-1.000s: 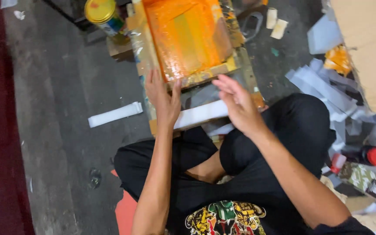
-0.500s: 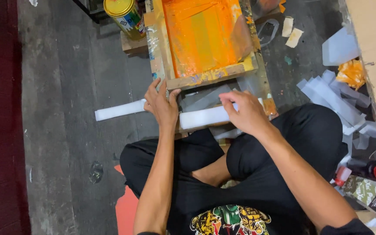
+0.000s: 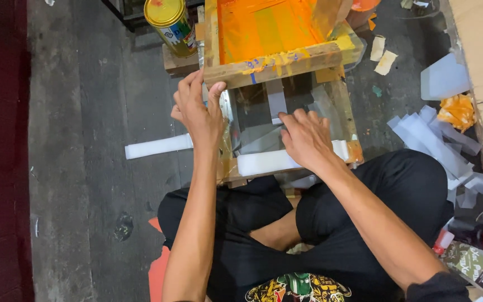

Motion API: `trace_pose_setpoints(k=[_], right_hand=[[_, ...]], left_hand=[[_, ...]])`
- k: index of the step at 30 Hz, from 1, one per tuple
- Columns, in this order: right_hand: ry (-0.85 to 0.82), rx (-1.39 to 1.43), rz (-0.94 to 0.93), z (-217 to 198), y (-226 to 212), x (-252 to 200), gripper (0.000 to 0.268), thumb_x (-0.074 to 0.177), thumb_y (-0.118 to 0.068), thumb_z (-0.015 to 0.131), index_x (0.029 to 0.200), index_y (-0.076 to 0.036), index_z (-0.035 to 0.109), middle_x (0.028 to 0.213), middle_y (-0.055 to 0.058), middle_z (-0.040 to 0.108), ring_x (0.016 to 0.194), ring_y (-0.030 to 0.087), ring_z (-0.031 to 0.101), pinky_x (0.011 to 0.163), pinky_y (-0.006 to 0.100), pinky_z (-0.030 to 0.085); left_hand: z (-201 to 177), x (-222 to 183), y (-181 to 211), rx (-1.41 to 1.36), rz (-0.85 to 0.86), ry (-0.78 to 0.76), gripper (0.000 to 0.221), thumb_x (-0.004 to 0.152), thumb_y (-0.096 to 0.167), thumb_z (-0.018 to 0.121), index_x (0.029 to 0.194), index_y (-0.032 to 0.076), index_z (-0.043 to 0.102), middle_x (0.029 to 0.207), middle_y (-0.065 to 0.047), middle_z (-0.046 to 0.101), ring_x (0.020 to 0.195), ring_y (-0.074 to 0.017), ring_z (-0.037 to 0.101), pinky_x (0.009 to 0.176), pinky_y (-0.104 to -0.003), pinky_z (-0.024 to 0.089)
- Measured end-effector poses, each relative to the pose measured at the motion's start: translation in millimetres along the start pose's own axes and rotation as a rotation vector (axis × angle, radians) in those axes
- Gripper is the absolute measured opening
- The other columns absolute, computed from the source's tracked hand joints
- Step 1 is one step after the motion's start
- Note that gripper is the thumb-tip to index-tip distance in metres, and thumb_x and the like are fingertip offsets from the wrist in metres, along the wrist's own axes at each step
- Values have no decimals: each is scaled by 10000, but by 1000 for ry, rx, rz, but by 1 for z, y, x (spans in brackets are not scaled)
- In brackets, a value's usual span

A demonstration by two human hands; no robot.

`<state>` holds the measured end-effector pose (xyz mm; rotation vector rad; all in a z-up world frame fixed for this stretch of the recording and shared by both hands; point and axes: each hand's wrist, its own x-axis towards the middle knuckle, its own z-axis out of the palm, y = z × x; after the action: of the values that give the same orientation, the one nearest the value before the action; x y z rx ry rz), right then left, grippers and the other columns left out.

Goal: Manual screen printing of orange ink onto white labels using a squeegee and a wooden frame while sitting on the floor.

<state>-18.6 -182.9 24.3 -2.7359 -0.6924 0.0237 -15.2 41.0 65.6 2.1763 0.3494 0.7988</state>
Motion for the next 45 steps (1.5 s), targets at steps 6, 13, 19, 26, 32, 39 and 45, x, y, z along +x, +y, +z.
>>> trace_pose_setpoints(k=[6, 13, 19, 26, 32, 39, 45], right_hand=[[-189, -63, 85, -5, -8, 9, 312, 933, -354, 642, 1206, -218, 708, 1101, 52, 541, 1061, 342, 525, 847, 501, 378], [-125, -24, 73, 19, 6, 6, 149, 864, -224, 704, 999, -164, 719, 1151, 66, 594, 1045, 346, 577, 777, 500, 453], [53, 11, -64, 25, 16, -5, 191, 831, -86, 699, 986, -190, 743, 939, 5, 657, 890, 263, 611, 717, 441, 460], [201, 435, -88, -42, 13, -36, 217, 841, -1, 685, 931, -164, 795, 1036, 45, 746, 949, 296, 704, 824, 372, 538], [78, 626, 4, -70, 12, -43, 266, 849, -12, 681, 1009, -175, 816, 975, 76, 776, 894, 300, 722, 821, 388, 547], [11, 614, -48, -74, -34, -17, 262, 825, -42, 731, 1044, -166, 805, 941, 81, 777, 824, 238, 730, 747, 345, 572], [-153, 645, -146, -60, -122, 28, 402, 819, -61, 739, 1211, -151, 724, 883, 67, 772, 784, 204, 725, 704, 318, 590]], left_hand=[[-4, 1, 3, -39, 21, 1, 423, 987, 427, 697, 1339, 200, 635, 1203, 44, 600, 1120, -173, 527, 1002, -439, 235], [-6, -1, 4, -16, -14, -52, 442, 988, 444, 692, 1343, 189, 628, 1215, 54, 597, 1111, -162, 529, 1013, -422, 242], [-14, -6, 0, 41, -41, -127, 476, 963, 474, 708, 1343, 194, 645, 1240, 43, 591, 1127, -184, 527, 1019, -450, 253], [-17, -33, -19, 148, -57, -252, 542, 865, 512, 771, 1270, 156, 714, 1277, -12, 591, 1181, -247, 508, 987, -504, 247], [12, -72, -58, 220, -96, -228, 514, 797, 426, 841, 1237, 182, 734, 1280, 7, 604, 1235, -261, 488, 988, -518, 237], [-28, -40, -46, 69, -236, -397, 424, 993, 413, 679, 1347, 180, 676, 1412, -96, 543, 1257, -351, 504, 986, -559, 299], [-71, -21, -63, -573, -202, -678, 518, 1115, 412, 348, 1232, 82, 728, 1166, -184, 742, 1106, -281, 664, 1055, -521, 443]])
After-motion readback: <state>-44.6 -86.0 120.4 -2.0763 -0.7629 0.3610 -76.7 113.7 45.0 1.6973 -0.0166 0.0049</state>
